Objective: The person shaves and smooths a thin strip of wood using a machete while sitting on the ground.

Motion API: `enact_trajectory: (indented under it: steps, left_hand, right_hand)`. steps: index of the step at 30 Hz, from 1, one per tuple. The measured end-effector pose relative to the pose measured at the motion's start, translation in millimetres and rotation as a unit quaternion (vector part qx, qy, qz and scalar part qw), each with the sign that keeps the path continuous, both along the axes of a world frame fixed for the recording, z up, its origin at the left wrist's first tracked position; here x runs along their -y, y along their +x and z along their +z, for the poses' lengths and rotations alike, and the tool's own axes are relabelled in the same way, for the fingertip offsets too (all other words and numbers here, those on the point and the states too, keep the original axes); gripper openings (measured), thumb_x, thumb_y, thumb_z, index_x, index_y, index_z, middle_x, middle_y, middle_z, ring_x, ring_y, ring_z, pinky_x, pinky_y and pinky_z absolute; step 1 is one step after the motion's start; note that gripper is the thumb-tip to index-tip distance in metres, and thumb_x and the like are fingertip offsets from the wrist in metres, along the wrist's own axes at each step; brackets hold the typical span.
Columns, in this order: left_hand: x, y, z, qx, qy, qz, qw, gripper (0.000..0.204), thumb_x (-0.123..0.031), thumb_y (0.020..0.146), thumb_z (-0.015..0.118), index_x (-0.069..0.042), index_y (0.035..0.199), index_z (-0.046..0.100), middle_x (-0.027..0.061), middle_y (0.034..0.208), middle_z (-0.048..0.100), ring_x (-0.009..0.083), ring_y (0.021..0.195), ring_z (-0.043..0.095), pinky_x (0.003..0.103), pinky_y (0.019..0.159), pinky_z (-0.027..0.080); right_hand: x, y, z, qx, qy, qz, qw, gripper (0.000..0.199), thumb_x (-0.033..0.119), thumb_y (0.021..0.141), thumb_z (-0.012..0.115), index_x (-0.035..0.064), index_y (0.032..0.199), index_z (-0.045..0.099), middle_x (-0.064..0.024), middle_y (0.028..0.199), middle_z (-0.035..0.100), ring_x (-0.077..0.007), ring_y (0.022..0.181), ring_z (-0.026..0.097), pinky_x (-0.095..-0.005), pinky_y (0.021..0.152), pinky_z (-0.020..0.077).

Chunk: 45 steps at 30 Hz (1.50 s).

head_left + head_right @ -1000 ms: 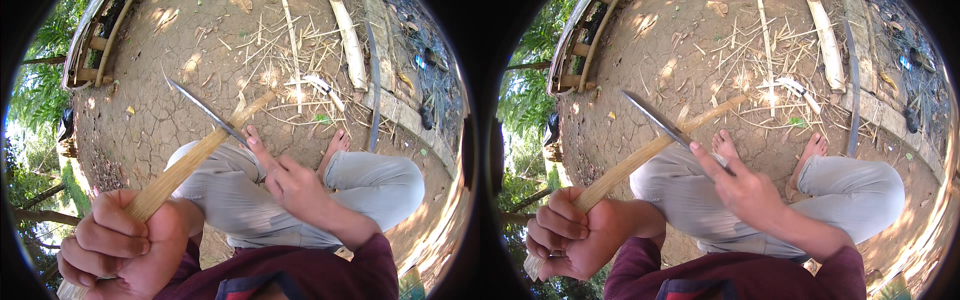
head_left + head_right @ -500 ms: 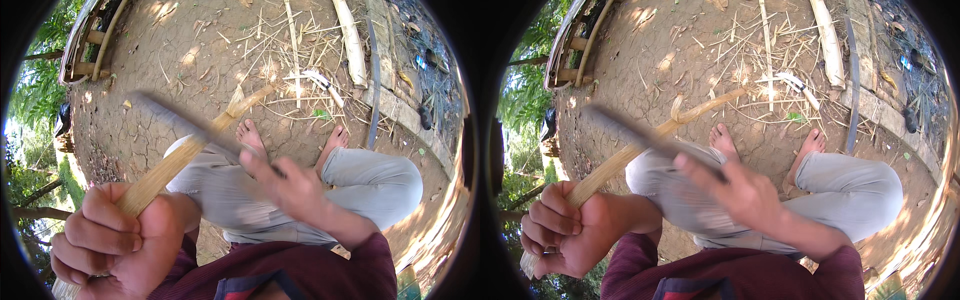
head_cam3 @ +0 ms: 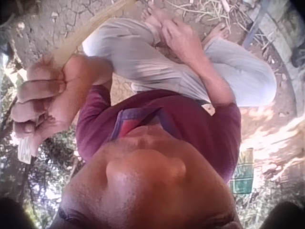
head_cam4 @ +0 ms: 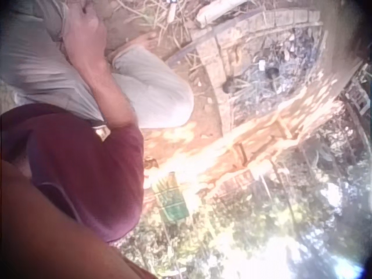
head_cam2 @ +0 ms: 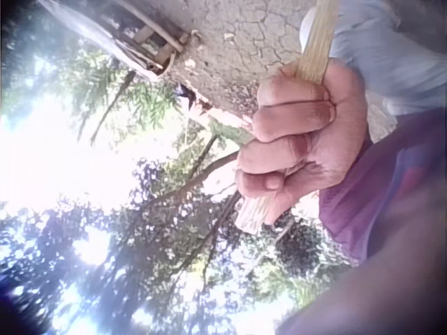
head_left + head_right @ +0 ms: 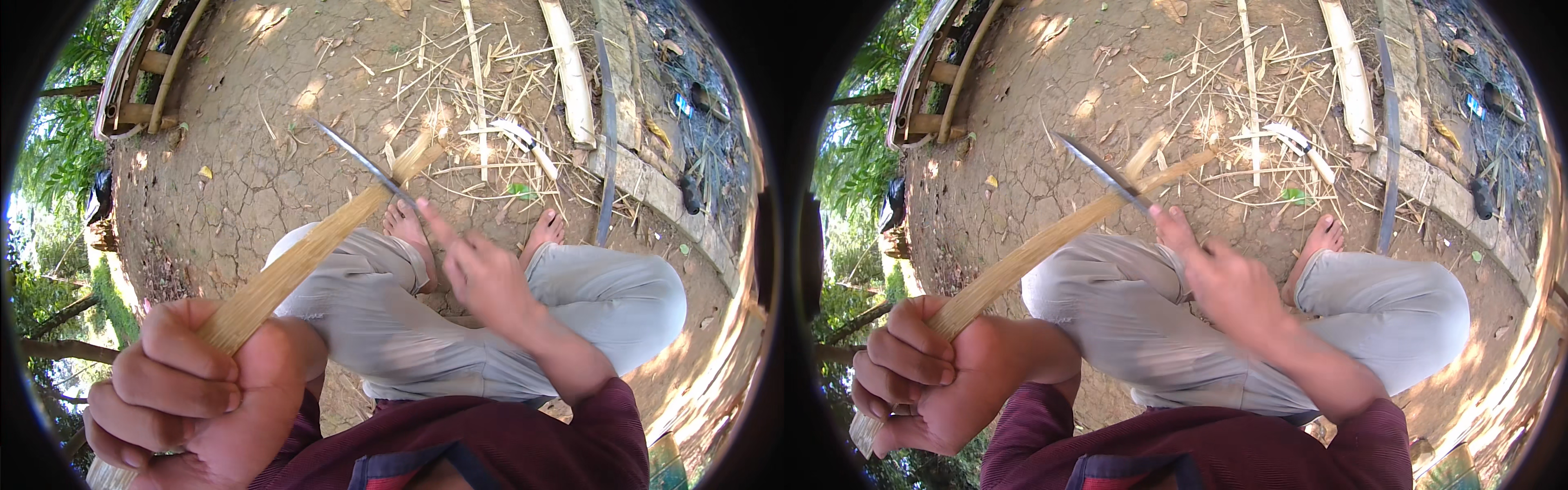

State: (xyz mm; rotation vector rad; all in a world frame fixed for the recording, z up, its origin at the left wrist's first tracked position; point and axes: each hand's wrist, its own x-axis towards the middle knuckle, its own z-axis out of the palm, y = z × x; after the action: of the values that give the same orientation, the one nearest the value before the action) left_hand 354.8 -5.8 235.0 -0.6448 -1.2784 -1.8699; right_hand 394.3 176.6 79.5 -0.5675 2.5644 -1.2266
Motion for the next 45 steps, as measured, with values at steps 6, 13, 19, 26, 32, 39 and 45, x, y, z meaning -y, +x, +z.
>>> enact_trajectory:
  steps: [6, 13, 19, 26, 32, 39, 45]
  left_hand:
    - [1, -5, -1, -0.01, -0.016, 0.052, 0.998, 0.045, -0.052, 0.097, 0.048, -0.01, 0.082, 0.053, -0.0052, 0.059, 0.039, 0.0084, 0.041, 0.033, 0.024, 0.041, 0.024]
    - [-1, 0, -1, -0.004, -0.002, 0.019, 1.0, 0.042, -0.049, 0.097, 0.05, -0.01, 0.082, 0.052, -0.0052, 0.06, 0.039, 0.0082, 0.041, 0.031, 0.023, 0.041, 0.024]
    - [6, -7, -1, 0.0, 0.001, 0.03, 1.0, 0.039, -0.046, 0.097, 0.051, -0.01, 0.082, 0.051, -0.0053, 0.059, 0.039, 0.0074, 0.04, 0.032, 0.023, 0.041, 0.024]
    - [-3, -4, -4, -0.007, 0.004, 0.016, 1.0, 0.04, -0.046, 0.096, 0.05, -0.01, 0.079, 0.051, -0.0058, 0.057, 0.038, 0.0071, 0.04, 0.032, 0.021, 0.04, 0.026]
    - [1, -6, 1, -0.01, -0.002, 0.037, 0.999, 0.042, -0.046, 0.097, 0.047, -0.01, 0.077, 0.05, -0.0057, 0.056, 0.038, 0.0067, 0.039, 0.032, 0.022, 0.038, 0.025]
    - [7, -11, 0, -0.036, 0.015, -0.021, 0.999, 0.044, -0.048, 0.099, 0.044, -0.009, 0.078, 0.05, -0.0054, 0.055, 0.038, 0.0072, 0.039, 0.031, 0.022, 0.037, 0.025]
    - [0, -5, -1, -0.004, -0.011, 0.04, 0.999, 0.043, -0.048, 0.098, 0.046, -0.01, 0.078, 0.05, -0.0052, 0.056, 0.039, 0.0069, 0.039, 0.032, 0.022, 0.038, 0.025]
  right_hand:
    - [8, 6, 12, -0.061, -0.03, -0.003, 0.998, 0.081, 0.002, 0.082, 0.061, 0.0206, 0.153, 0.029, -0.034, 0.134, 0.048, -0.0328, 0.074, 0.069, -0.0389, 0.057, 0.0582]
    - [1, -7, -47, 0.052, 0.076, -0.059, 0.994, 0.067, -0.002, 0.085, 0.058, 0.0147, 0.148, 0.043, -0.0092, 0.067, 0.049, -0.0261, 0.055, 0.054, -0.0389, 0.058, 0.0509]
    - [7, 0, -13, -0.023, -0.063, -0.042, 0.997, 0.067, 0.005, 0.087, 0.057, 0.0179, 0.15, 0.039, -0.0169, 0.097, 0.062, -0.0348, 0.067, 0.065, -0.0392, 0.062, 0.0576]
    - [3, 3, -23, -0.029, -0.084, -0.055, 0.994, 0.068, 0.002, 0.083, 0.061, 0.0158, 0.147, 0.042, -0.0137, 0.091, 0.06, -0.0288, 0.064, 0.061, -0.0361, 0.059, 0.0547]
    - [5, 8, 5, -0.019, -0.147, -0.001, 0.989, 0.069, 0.004, 0.083, 0.063, 0.0196, 0.147, 0.043, -0.0158, 0.088, 0.062, -0.0328, 0.062, 0.061, -0.0432, 0.058, 0.0534]
    - [5, 6, -34, 0.028, -0.134, -0.046, 0.99, 0.066, -0.001, 0.08, 0.063, 0.0183, 0.142, 0.051, -0.0165, 0.098, 0.064, -0.0336, 0.07, 0.064, -0.0406, 0.061, 0.0555]
    - [0, -8, -53, 0.077, -0.032, -0.037, 0.996, 0.073, 0.0, 0.079, 0.062, 0.018, 0.147, 0.043, -0.0242, 0.117, 0.061, -0.0342, 0.087, 0.069, -0.0391, 0.064, 0.0585]
